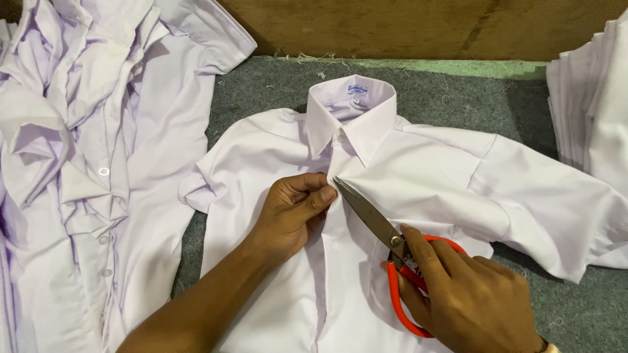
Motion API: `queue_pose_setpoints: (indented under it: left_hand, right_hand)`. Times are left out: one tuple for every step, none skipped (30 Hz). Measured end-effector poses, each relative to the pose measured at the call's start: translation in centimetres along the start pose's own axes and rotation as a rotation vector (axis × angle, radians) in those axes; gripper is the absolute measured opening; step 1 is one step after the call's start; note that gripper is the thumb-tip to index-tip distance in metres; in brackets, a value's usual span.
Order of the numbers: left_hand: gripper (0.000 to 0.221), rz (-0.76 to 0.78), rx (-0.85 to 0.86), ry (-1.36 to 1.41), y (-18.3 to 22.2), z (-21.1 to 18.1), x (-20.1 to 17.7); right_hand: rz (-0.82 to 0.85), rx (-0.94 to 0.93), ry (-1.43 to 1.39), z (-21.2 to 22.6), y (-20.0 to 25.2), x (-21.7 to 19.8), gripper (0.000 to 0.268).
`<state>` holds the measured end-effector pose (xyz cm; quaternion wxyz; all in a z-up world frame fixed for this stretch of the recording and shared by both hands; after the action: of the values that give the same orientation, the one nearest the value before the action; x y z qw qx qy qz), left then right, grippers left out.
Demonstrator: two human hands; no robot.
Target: Inspecting a white shirt for loose threads, trimming them with scissors, and buttoning the collar.
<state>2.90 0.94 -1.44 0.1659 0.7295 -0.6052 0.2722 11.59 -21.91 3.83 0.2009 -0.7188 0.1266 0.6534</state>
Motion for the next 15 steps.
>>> queue_pose_setpoints:
  left_hand:
    - [0.011, -0.009, -0.004, -0.026, -0.03, -0.06, 0.02]
    - [0.010, -0.020, -0.008, -0.052, 0.01, -0.10, 0.03]
    - [0.010, -0.022, -0.010, -0.050, -0.01, -0.06, 0.04]
    - [0.011, -0.028, -0.010, -0.056, 0.02, -0.05, 0.01]
    - [0.012, -0.034, -0.010, -0.062, 0.05, -0.04, -0.02]
    - [0.012, -0.037, -0.013, -0.061, 0.10, -0.06, 0.00]
    - [0.013, -0.052, -0.024, -0.071, 0.17, -0.08, 0.01]
    - [0.015, -0.066, -0.033, -0.083, 0.15, -0.17, 0.02]
    - [0.015, -0.066, -0.034, -0.083, 0.17, -0.06, -0.07]
    - [0.015, -0.056, -0.023, -0.085, 0.13, -0.02, -0.13]
    - [0.015, -0.046, -0.012, -0.088, 0.09, 0.01, -0.16]
    - [0.015, -0.044, -0.010, -0.089, 0.04, 0.04, -0.19]
    - [0.014, -0.032, 0.002, -0.081, -0.01, 0.05, -0.18]
    - [0.014, -0.019, 0.013, -0.072, -0.03, 0.10, -0.18]
    - [0.014, -0.017, 0.014, -0.072, -0.03, 0.06, -0.13]
  right_hand:
    - [-0.023, -0.010, -0.013, 0.02, -0.04, -0.11, 0.053]
    - [-0.045, -0.022, -0.026, 0.06, -0.06, -0.20, 0.052]
    - [-0.042, -0.021, -0.028, -0.05, 0.01, -0.08, 0.052]
    - [-0.037, -0.025, -0.010, -0.12, 0.06, 0.07, 0.054]
    - [-0.033, -0.029, 0.008, -0.17, 0.11, 0.22, 0.055]
    - [-0.029, -0.030, 0.006, -0.15, 0.12, 0.19, 0.055]
    - [-0.024, -0.033, 0.008, -0.12, 0.12, 0.13, 0.054]
    - [-0.023, -0.036, 0.012, -0.12, 0.07, 0.04, 0.054]
    - [-0.022, -0.036, 0.011, -0.11, 0.08, 0.03, 0.054]
    - [-0.036, -0.051, -0.007, -0.10, 0.05, -0.04, 0.053]
    - [-0.050, -0.066, -0.025, -0.09, 0.04, -0.14, 0.053]
    - [-0.053, -0.066, -0.024, -0.08, 0.05, -0.10, 0.053]
    - [-0.048, -0.060, -0.024, -0.10, 0.06, -0.04, 0.051]
    - [-0.043, -0.054, -0.024, -0.11, 0.11, 0.02, 0.050]
    - [-0.044, -0.054, -0.022, -0.18, 0.07, 0.03, 0.050]
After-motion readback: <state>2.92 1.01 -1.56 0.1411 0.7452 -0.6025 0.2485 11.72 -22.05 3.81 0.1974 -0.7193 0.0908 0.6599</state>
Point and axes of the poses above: each hand's wrist, its own y-axis away from the middle knuckle, its own x-axis out of the palm, z = x × y, the point moved 3 cm from there along -y, towards the middle knuckle, and after that the axes turned 12 degrees about z, right-handed, at the moved point
